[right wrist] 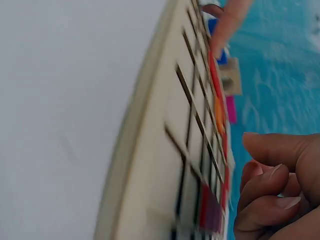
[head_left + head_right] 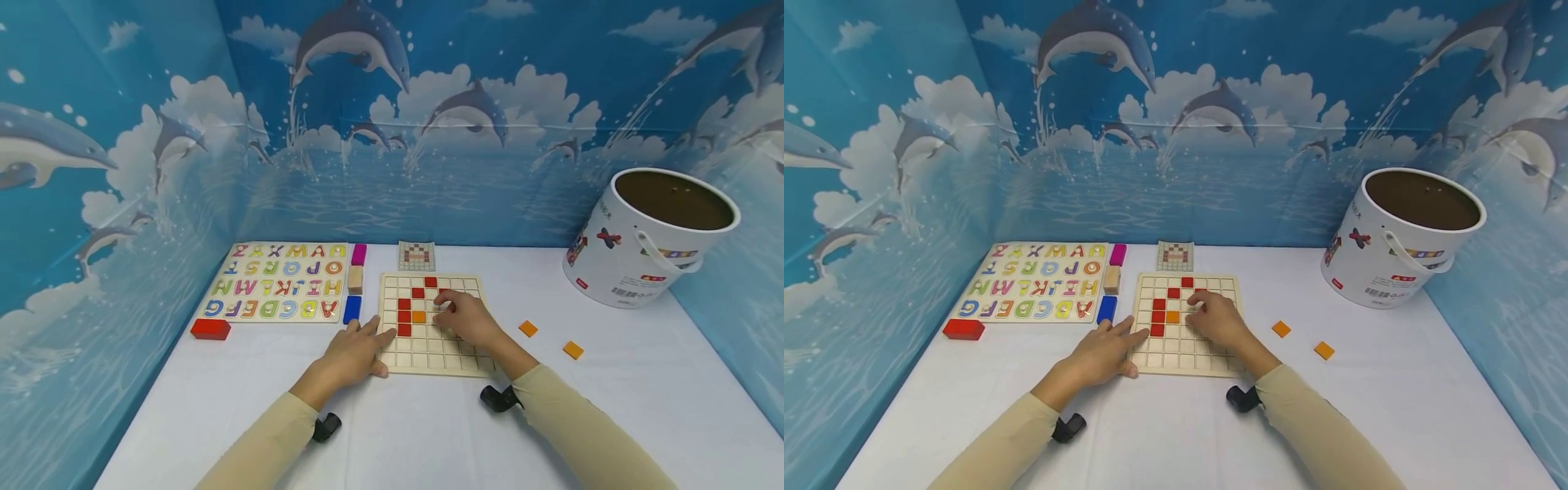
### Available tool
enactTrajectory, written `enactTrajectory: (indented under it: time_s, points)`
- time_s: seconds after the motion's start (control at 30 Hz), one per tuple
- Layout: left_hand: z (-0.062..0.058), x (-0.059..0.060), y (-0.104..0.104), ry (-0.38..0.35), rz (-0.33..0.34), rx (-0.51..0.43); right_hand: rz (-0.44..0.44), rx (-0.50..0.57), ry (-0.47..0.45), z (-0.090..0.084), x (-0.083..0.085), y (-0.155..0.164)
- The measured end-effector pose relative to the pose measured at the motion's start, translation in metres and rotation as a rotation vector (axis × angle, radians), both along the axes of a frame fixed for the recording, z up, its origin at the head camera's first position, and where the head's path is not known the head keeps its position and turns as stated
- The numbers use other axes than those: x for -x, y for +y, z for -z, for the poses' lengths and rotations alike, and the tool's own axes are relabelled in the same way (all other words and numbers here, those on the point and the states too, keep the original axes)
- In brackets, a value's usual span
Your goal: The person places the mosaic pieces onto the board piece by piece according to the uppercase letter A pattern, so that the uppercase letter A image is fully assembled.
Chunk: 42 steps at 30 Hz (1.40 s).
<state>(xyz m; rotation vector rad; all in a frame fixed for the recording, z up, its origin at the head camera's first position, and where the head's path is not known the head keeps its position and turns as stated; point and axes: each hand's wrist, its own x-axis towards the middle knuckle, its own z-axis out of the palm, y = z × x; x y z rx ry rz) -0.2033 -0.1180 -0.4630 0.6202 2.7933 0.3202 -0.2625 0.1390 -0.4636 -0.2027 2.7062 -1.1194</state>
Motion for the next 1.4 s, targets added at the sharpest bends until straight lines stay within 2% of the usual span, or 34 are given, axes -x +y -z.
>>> enactTrajectory:
  time_s: [0.17, 0.37, 0.53, 0.63, 0.77, 0.93, 1.4]
  points:
    - [0.000, 0.000, 0.000, -0.003, 0.001, 0.005, 0.057, 0.075, 0.003, -0.008, -0.012, 0.062]
    - [-0.003, -0.001, -0.002, -0.006, -0.006, 0.011, 0.135, 0.110, -0.056, -0.007, -0.027, 0.136]
    - [-0.005, -0.001, -0.002, -0.002, 0.003, 0.017, 0.165, 0.055, -0.090, -0.008, -0.045, 0.182]
    - [-0.006, -0.002, -0.001, -0.005, 0.008, 0.018, 0.154, -0.016, -0.098, -0.007, -0.054, 0.201]
    - [-0.006, -0.001, -0.002, -0.002, 0.006, 0.026, 0.112, -0.074, -0.127, -0.005, -0.062, 0.216]
    - [-0.006, -0.002, -0.002, -0.006, 0.006, 0.018, 0.065, -0.125, -0.145, -0.001, -0.065, 0.221]
    - [-0.004, -0.002, 0.001, -0.005, 0.012, 0.004, 0.093, -0.173, -0.072, 0.008, -0.070, 0.220]
